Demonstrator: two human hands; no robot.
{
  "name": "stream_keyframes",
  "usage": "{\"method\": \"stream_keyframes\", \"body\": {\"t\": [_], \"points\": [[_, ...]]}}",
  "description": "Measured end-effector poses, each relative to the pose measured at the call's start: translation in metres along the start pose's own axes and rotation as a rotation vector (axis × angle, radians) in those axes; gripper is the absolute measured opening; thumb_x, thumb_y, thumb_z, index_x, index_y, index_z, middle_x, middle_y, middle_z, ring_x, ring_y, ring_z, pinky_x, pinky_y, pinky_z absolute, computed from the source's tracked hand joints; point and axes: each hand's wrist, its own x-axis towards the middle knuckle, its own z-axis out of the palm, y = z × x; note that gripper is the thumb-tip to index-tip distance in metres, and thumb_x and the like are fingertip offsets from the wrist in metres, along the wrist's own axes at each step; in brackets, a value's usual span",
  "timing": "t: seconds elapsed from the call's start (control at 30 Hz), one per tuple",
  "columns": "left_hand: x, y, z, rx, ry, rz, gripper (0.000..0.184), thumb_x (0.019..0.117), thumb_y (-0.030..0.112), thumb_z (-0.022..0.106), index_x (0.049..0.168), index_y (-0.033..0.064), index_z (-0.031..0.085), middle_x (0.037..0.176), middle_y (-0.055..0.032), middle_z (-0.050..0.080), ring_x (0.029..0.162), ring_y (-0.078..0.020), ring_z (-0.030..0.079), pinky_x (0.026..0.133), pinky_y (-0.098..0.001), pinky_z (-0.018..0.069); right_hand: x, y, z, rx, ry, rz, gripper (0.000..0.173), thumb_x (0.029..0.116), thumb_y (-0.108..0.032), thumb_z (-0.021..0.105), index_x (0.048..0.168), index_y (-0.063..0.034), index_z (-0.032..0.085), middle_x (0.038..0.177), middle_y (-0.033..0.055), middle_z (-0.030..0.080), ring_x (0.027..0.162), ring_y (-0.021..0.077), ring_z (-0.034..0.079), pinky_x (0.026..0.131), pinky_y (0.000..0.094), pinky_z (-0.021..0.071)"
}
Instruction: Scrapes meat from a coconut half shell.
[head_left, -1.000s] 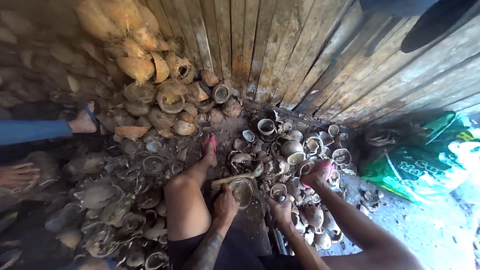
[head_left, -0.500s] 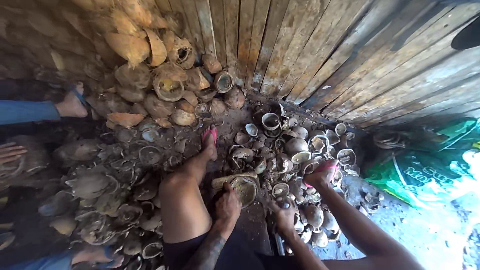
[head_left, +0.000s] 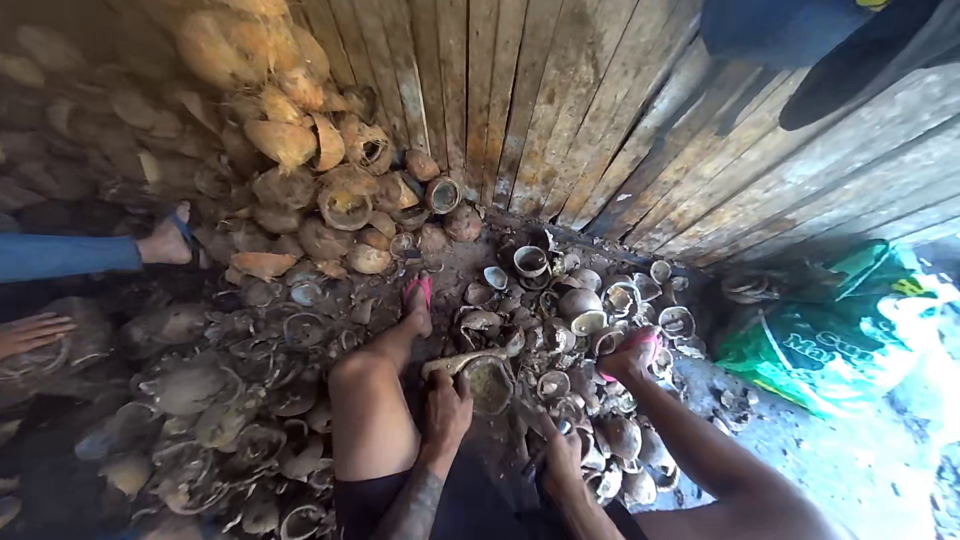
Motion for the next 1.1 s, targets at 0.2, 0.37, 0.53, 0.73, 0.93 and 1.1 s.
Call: {"method": "stream_keyframes", "body": {"t": [0.2, 0.37, 0.53, 0.73, 0.93, 1.1], "points": [[0.001, 0.001, -0.001, 0.180, -0.111, 0.006, 0.034, 0.1057, 0.026, 0.050, 0.127, 0.0021, 0.060, 0.115, -0.0205, 0.070, 0.108, -0.0359, 0.070, 0.092, -0.0525, 0.0562, -0.025, -0.003, 0.015, 0.184, 0.012, 0.167, 0.015, 0.0993, -0.012, 0.066, 0.103, -0.0058, 0.053, 0.075, 0.0072, 0.055, 0.049, 0.0140, 0.049, 0.046, 0.0307, 0.0484], [0.007, 0.008, -0.006, 0.182, -0.187, -0.023, 0.032, 0.1038, 0.024, 0.055, 0.129, 0.0040, 0.059, 0.114, -0.0198, 0.070, 0.109, -0.0355, 0.069, 0.093, -0.0523, 0.0560, -0.007, 0.008, 0.008, 0.107, -0.051, 0.092, 0.020, 0.0921, 0.000, 0.072, 0.101, -0.0030, 0.054, 0.067, 0.0065, 0.053, 0.045, 0.0128, 0.043, 0.041, 0.0292, 0.0428], [0.007, 0.009, -0.010, 0.172, -0.221, -0.038, 0.031, 0.1046, 0.025, 0.054, 0.128, 0.0049, 0.059, 0.113, -0.0187, 0.070, 0.107, -0.0341, 0.070, 0.091, -0.0507, 0.0563, -0.005, 0.000, 0.008, 0.061, -0.043, 0.175, 0.018, 0.0919, -0.002, 0.072, 0.094, -0.0045, 0.054, 0.062, 0.0051, 0.050, 0.043, 0.0123, 0.041, 0.040, 0.0285, 0.0405], [0.014, 0.008, -0.012, 0.122, -0.193, -0.011, 0.024, 0.1007, 0.017, 0.057, 0.120, 0.0046, 0.063, 0.107, -0.0176, 0.071, 0.101, -0.0327, 0.070, 0.089, -0.0506, 0.0562, 0.021, 0.010, 0.004, -0.073, -0.116, 0.009, 0.019, 0.0862, 0.001, 0.074, 0.089, -0.0013, 0.055, 0.060, 0.0056, 0.051, 0.041, 0.0121, 0.040, 0.038, 0.0288, 0.0398], [0.010, 0.013, -0.012, 0.107, -0.200, -0.037, 0.029, 0.1003, 0.015, 0.058, 0.128, 0.0046, 0.060, 0.109, -0.0206, 0.070, 0.103, -0.0369, 0.070, 0.089, -0.0529, 0.0562, 0.032, 0.006, 0.002, -0.054, -0.196, -0.004, 0.020, 0.0870, 0.000, 0.073, 0.089, -0.0024, 0.053, 0.061, 0.0045, 0.050, 0.040, 0.0101, 0.038, 0.038, 0.0266, 0.0381], [0.010, 0.012, -0.024, 0.301, -0.119, 0.061, 0.030, 0.1023, 0.030, 0.056, 0.122, 0.0120, 0.068, 0.117, -0.0143, 0.072, 0.113, -0.0332, 0.068, 0.097, -0.0556, 0.0501, 0.001, 0.007, 0.008, 0.024, -0.087, 0.049, 0.017, 0.0921, -0.003, 0.071, 0.092, -0.0031, 0.054, 0.063, 0.0049, 0.051, 0.043, 0.0120, 0.041, 0.040, 0.0293, 0.0407]]}}
